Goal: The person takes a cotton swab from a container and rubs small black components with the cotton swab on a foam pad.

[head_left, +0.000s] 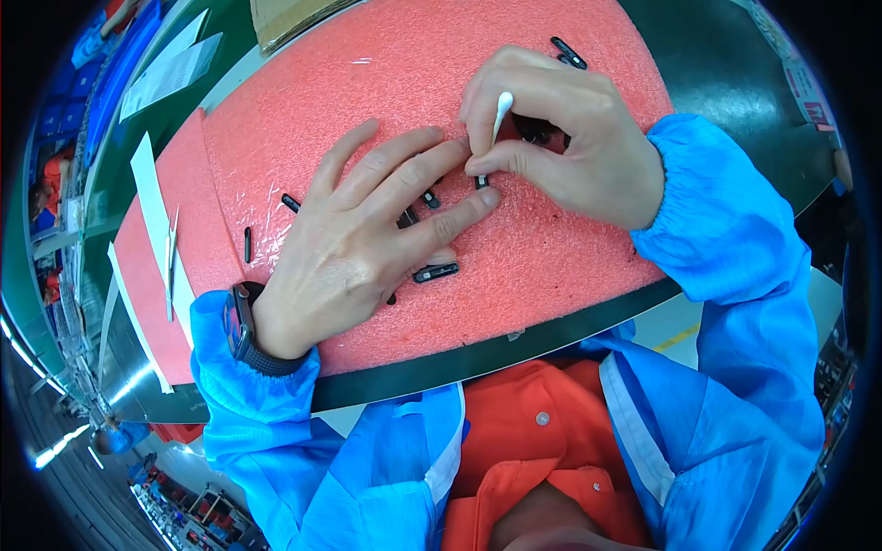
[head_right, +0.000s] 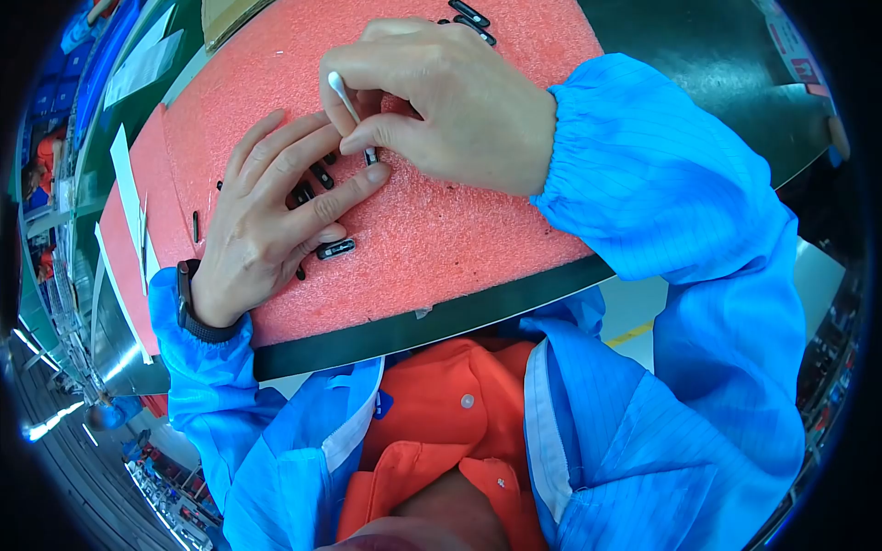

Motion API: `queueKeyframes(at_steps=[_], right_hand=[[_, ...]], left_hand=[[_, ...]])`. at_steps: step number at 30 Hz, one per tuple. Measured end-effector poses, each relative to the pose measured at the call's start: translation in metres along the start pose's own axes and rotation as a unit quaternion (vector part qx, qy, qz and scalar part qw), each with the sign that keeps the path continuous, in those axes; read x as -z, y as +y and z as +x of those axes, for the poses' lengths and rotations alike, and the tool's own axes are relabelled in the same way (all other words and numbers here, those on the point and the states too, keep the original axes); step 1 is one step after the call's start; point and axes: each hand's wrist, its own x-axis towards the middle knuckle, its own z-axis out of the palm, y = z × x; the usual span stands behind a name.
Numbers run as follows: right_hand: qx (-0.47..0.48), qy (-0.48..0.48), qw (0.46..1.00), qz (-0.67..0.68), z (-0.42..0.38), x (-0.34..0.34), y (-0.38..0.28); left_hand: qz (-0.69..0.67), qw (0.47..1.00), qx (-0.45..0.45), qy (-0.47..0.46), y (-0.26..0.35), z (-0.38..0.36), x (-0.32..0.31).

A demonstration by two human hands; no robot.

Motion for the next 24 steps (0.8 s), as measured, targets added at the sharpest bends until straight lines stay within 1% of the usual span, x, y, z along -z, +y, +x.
queueKeyframes(at_steps=[3, 7, 10, 11, 14, 15, 18, 19, 22, 23, 24], right_hand=[[-0.011, -0.001, 1.0, 0.011, 0.0, 0.0, -0.002], [0.023, 0.01, 0.999, -0.032, 0.0, 0.0, -0.003], [0.072, 0.024, 0.996, 0.036, 0.0, 0.0, -0.007], [0.075, 0.023, 0.996, 0.037, 0.0, 0.0, -0.007], [0.072, 0.033, 0.997, -0.01, 0.0, -0.002, -0.006], [0.078, 0.035, 0.996, -0.01, 0.001, -0.001, -0.006], [0.011, 0.058, 0.997, -0.047, -0.001, 0.004, -0.007], [0.009, 0.058, 0.997, -0.049, -0.002, 0.005, -0.007], [-0.065, 0.078, 0.995, 0.022, -0.001, 0.005, -0.007], [-0.068, 0.08, 0.994, 0.019, -0.001, 0.005, -0.007], [-0.068, 0.082, 0.993, 0.045, -0.001, 0.004, -0.006]], left_hand=[[-0.005, 1.0, 0.002, 0.002, 0.0, 0.0, 0.0], [0.008, 1.0, -0.009, 0.004, -0.002, -0.001, -0.001], [0.001, 1.0, -0.019, 0.003, -0.004, -0.002, 0.001], [0.004, 1.0, -0.017, 0.003, -0.005, -0.003, 0.001], [-0.003, 0.999, -0.031, 0.042, -0.01, -0.007, 0.004], [0.003, 0.999, -0.03, 0.042, -0.011, -0.01, 0.006], [0.009, 0.999, 0.015, 0.03, -0.013, -0.014, 0.006], [0.008, 0.999, 0.013, 0.031, -0.012, -0.012, 0.006], [-0.017, 1.0, -0.007, 0.015, -0.008, -0.008, 0.006], [-0.018, 1.0, -0.011, 0.015, -0.006, -0.006, 0.006], [-0.015, 1.0, -0.024, 0.005, -0.003, -0.004, 0.006]])
